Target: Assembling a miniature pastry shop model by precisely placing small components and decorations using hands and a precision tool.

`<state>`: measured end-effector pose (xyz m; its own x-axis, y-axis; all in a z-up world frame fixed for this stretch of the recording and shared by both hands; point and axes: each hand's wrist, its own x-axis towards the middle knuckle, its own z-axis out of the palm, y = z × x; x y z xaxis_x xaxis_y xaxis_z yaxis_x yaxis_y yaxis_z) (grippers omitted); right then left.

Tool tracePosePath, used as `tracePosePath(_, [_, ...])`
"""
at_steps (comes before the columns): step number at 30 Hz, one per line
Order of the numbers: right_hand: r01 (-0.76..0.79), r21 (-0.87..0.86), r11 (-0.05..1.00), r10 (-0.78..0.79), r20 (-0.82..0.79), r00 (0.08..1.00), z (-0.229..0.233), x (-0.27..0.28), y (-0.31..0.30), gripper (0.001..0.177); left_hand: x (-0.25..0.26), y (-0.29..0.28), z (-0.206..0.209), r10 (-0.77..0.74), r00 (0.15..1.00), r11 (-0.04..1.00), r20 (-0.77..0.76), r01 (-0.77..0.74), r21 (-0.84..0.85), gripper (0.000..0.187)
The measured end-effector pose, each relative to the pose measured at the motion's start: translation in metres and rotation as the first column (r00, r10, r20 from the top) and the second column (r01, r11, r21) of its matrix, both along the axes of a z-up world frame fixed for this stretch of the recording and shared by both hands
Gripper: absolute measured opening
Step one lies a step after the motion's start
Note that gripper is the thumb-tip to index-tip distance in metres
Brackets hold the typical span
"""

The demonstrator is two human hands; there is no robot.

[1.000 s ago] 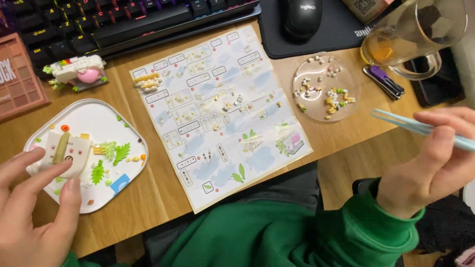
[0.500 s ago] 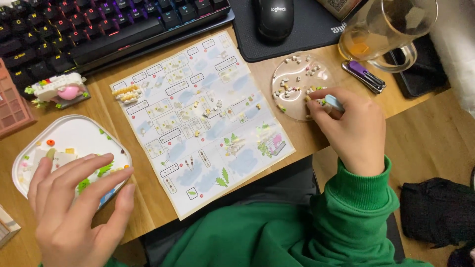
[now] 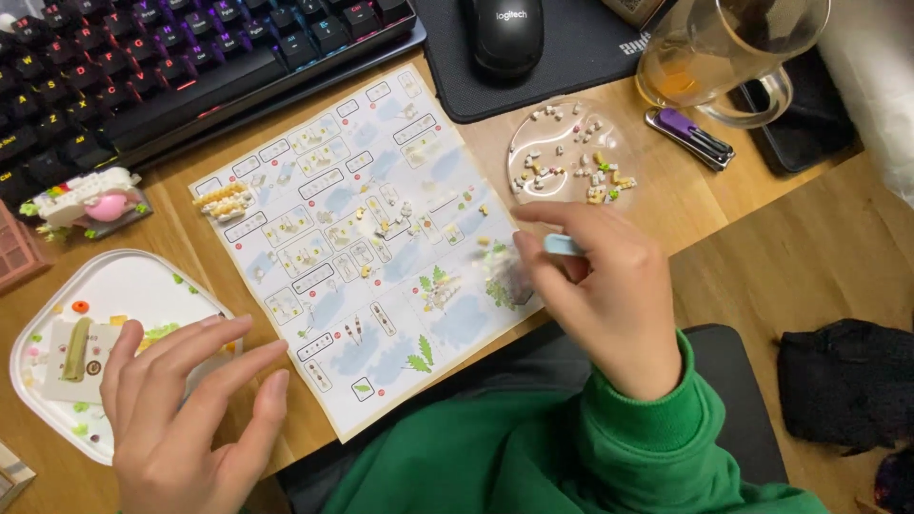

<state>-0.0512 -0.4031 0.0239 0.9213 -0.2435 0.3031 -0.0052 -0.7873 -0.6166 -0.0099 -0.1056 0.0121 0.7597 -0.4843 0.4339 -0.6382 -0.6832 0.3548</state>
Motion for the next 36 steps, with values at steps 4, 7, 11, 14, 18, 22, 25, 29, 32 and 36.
tracePosePath(4, [0.247, 0.055, 0.967, -0.246, -0.017, 0.969, -0.007, -0.016, -0.023, 0.015, -0.002, -0.006, -0.004, -0.027, 1.0, 1.0, -0.011, 0.027, -0.009, 0.009])
tracePosePath(7, [0.37, 0.037, 0.928, -0.369, -0.042, 0.929, -0.011, -0.026, -0.048, 0.015, -0.004, -0.011, -0.012, -0.063, 0.998, 0.998, -0.021, 0.063, -0.019, 0.009])
tracePosePath(11, [0.418, -0.011, 0.909, -0.414, -0.151, 0.898, -0.016, -0.03, -0.069, 0.014, -0.01, -0.023, -0.012, -0.032, 0.999, 0.997, -0.026, 0.03, -0.075, 0.006])
tracePosePath(14, [0.366, -0.017, 0.93, -0.364, -0.162, 0.917, -0.013, -0.026, -0.075, 0.013, -0.009, -0.028, -0.011, 0.003, 0.999, 0.997, -0.051, -0.007, -0.078, 0.004])
tracePosePath(18, [0.308, -0.046, 0.95, -0.311, -0.194, 0.931, -0.011, -0.016, -0.083, 0.014, -0.008, -0.024, -0.007, -0.001, 0.997, 1.0, -0.082, 0.001, 0.002, 0.008])
tracePosePath(22, [0.241, -0.129, 0.962, -0.269, -0.277, 0.922, -0.012, -0.005, -0.089, 0.015, -0.007, -0.027, -0.009, 0.018, 0.996, 1.0, -0.083, -0.018, 0.012, 0.01])
tracePosePath(25, [0.224, -0.112, 0.968, -0.247, -0.289, 0.925, -0.013, 0.0, -0.087, 0.012, -0.006, -0.028, -0.01, 0.024, 0.996, 0.999, -0.082, -0.021, 0.026, 0.009])
tracePosePath(29, [0.238, -0.074, 0.969, -0.249, -0.253, 0.935, -0.019, 0.005, -0.086, 0.004, -0.004, -0.028, -0.012, 0.015, 0.998, 0.999, -0.069, -0.013, 0.04, 0.006])
tracePosePath(32, [0.243, -0.073, 0.967, -0.254, -0.275, 0.927, -0.013, 0.008, -0.085, 0.011, -0.005, -0.03, -0.01, 0.037, 0.995, 0.999, -0.088, -0.034, 0.036, 0.006])
tracePosePath(36, [0.161, -0.142, 0.977, -0.203, -0.359, 0.911, -0.011, 0.011, -0.089, 0.02, -0.005, -0.031, -0.01, 0.05, 0.994, 0.998, -0.093, -0.047, 0.035, 0.006])
